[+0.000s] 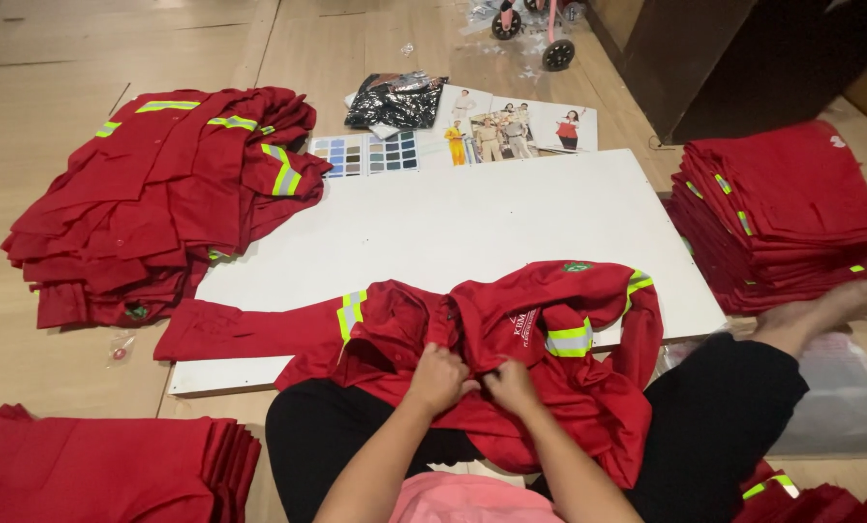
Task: Folding a red work uniform and buttoning up another one on a production floor
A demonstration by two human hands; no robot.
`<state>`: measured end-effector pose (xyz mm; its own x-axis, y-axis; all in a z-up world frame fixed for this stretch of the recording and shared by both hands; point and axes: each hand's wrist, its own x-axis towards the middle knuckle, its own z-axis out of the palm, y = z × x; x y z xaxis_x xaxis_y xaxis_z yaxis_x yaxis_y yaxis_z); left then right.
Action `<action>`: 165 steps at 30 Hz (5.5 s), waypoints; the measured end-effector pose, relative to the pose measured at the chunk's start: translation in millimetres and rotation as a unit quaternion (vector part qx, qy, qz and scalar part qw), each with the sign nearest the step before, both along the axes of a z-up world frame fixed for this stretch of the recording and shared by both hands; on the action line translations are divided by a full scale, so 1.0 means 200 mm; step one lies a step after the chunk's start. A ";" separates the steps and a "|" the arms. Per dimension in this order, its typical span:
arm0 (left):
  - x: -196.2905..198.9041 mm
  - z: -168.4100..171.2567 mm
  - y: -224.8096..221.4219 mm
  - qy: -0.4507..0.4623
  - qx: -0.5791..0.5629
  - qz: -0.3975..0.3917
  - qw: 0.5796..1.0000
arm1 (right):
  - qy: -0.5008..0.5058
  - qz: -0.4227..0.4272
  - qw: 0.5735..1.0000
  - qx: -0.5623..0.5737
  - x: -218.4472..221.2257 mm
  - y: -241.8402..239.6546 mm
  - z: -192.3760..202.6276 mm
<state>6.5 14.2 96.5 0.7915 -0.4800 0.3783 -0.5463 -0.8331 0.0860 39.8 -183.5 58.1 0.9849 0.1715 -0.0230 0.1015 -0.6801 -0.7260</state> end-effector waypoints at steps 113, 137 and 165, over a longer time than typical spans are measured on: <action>0.37 1.05 0.95 -0.128 0.015 0.138 0.982 | -0.229 -0.063 0.968 -0.083 1.12 -1.06 1.13; 0.91 1.54 1.18 -0.161 -0.151 0.341 0.914 | -0.367 0.018 0.925 -0.098 1.50 -0.38 1.81; 0.93 1.25 0.95 -0.067 -0.149 0.280 0.946 | -0.179 0.029 0.983 -0.002 1.41 0.07 1.39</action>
